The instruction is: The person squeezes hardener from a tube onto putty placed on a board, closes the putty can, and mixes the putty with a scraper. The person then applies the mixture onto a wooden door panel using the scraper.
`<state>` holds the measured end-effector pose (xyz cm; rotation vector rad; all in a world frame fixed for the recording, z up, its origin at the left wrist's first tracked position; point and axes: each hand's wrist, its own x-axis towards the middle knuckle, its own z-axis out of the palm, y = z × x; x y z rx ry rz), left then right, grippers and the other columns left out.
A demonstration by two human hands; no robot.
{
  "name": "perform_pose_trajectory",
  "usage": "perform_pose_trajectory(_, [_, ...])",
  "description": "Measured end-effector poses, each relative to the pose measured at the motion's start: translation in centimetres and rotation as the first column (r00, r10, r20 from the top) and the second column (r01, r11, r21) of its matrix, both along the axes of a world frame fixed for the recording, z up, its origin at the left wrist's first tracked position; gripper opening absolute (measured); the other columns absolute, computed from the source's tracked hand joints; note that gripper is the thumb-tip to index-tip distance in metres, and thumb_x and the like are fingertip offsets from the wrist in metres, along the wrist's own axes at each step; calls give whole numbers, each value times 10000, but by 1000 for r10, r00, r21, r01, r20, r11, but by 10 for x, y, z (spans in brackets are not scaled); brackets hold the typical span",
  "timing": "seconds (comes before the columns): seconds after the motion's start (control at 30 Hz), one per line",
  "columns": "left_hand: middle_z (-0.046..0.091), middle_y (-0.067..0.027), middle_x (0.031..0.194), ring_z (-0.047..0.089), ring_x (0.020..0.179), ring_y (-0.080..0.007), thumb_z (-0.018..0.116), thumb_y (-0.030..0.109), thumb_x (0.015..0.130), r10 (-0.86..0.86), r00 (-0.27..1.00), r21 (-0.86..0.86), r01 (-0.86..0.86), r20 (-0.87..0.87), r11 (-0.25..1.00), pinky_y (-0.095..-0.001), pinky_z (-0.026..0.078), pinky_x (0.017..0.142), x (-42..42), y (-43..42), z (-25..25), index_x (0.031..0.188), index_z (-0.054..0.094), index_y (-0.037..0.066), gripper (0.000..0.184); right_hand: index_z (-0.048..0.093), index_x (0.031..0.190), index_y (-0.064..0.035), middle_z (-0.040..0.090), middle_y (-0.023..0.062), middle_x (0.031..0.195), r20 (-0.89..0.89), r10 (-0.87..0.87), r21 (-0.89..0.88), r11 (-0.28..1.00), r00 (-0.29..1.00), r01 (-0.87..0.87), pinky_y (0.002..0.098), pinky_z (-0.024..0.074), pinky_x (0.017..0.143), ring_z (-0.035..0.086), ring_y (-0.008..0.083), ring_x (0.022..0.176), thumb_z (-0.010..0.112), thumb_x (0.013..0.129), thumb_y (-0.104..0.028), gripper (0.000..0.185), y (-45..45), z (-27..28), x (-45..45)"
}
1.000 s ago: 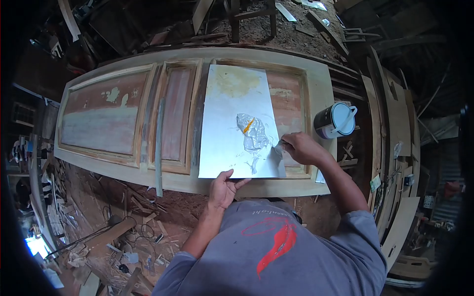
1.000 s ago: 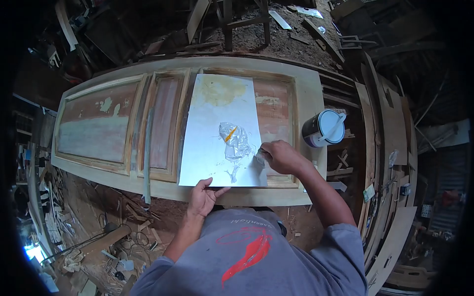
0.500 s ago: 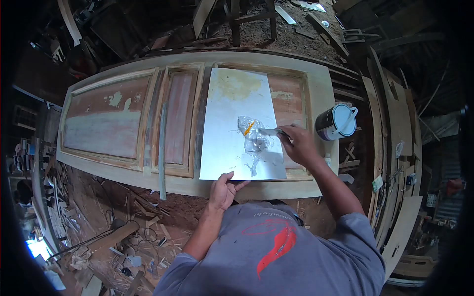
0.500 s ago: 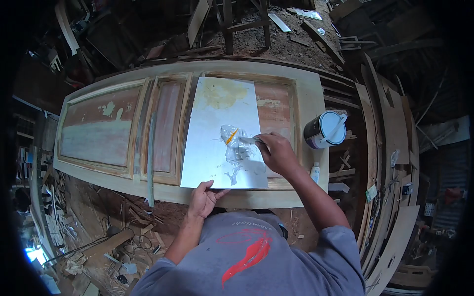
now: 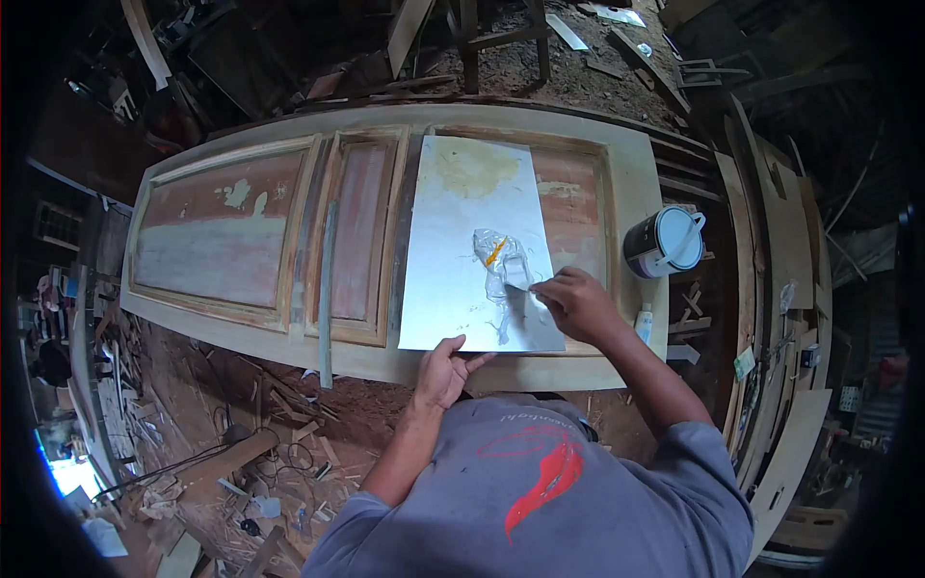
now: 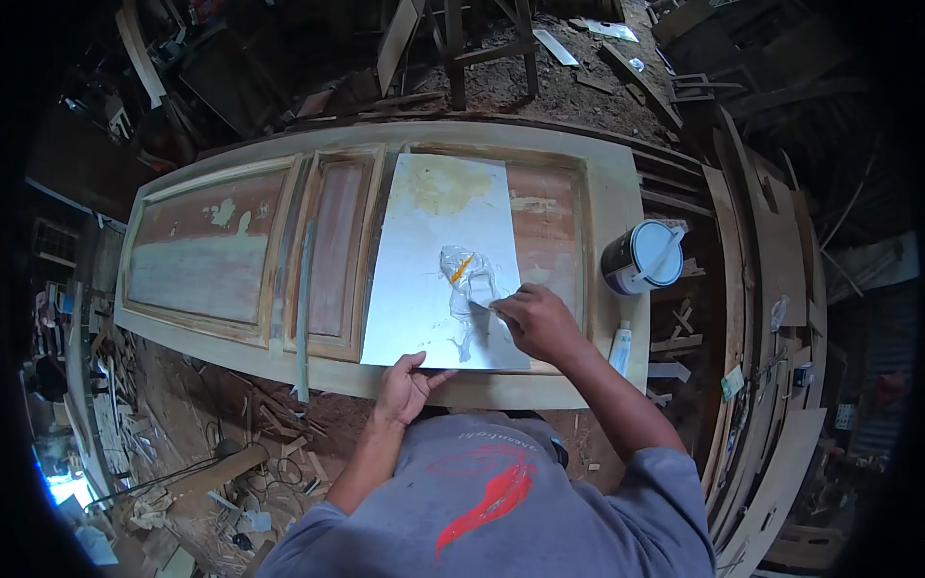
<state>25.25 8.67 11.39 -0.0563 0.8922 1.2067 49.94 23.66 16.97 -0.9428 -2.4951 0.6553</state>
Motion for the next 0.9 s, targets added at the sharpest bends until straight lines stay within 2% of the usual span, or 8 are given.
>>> perform_pose_trajectory(0.1, [610,-207,1368,641,1256,-331,454,96,1063,5,999,41,-7,35,999,-565,558,1096,-1,-2,-8,1373,481,-124,381,745,1014,-14,725,176,842,-71,-170,-131,978,983,160,482,535,743,680,368,812,718,860,-34,158,-2,33,-4])
perform_pose_trajectory(0.17, [608,-209,1366,641,1254,-332,452,96,1063,0,999,32,-1,37,999,-563,561,1095,0,-3,-8,1373,480,-125,381,710,934,-5,699,193,811,-17,-127,-112,986,992,124,503,528,731,673,392,804,708,874,-64,84,-4,30,-5])
perform_pose_trajectory(0.23, [607,-210,1364,642,1253,-332,450,95,1064,-10,1000,31,9,25,999,-559,566,1090,2,0,-7,1372,479,-126,381,645,858,-2,662,218,773,37,-93,-129,987,995,97,537,519,742,664,431,806,684,895,-103,114,-6,28,-12])
perform_pose_trajectory(0.37, [607,-214,1356,645,1250,-329,449,93,1065,0,1000,13,1,-31,1000,-544,583,1071,5,0,-3,1368,479,-130,377,652,946,0,675,240,802,144,-5,-272,961,990,45,564,521,780,664,458,838,661,905,-92,101,-10,17,-30])
perform_pose_trajectory(0.57, [607,-233,1350,657,1234,-337,459,92,1064,6,999,-3,-6,-41,1000,-526,592,1060,3,-2,-5,1354,484,-141,373,674,1048,19,684,226,888,38,139,-318,941,990,-120,518,529,782,674,439,862,694,946,-112,167,-26,22,-35])
perform_pose_trajectory(0.7, [616,-229,1343,659,1234,-334,470,96,1067,21,1000,7,-21,14,1000,-528,575,1082,1,-3,-11,1356,484,-147,378,687,1103,24,695,214,915,84,190,-394,908,978,-143,497,539,794,684,437,889,694,955,-103,195,-34,37,-32])
perform_pose_trajectory(0.8, [616,-220,1352,650,1247,-331,470,98,1071,-8,1000,33,8,1,999,-546,546,1113,-1,-3,-10,1365,477,-149,384,665,1003,13,687,229,877,-52,135,-376,915,989,-145,511,536,767,681,439,851,677,953,-100,124,-28,39,-27])
perform_pose_trajectory(0.9, [612,-210,1356,641,1258,-325,466,98,1074,-29,999,18,29,-19,999,-558,529,1129,-1,-4,-10,1364,484,-146,379,698,1042,26,712,235,924,-104,-114,-413,909,988,61,448,546,745,702,411,826,689,967,-100,147,-5,62,-23])
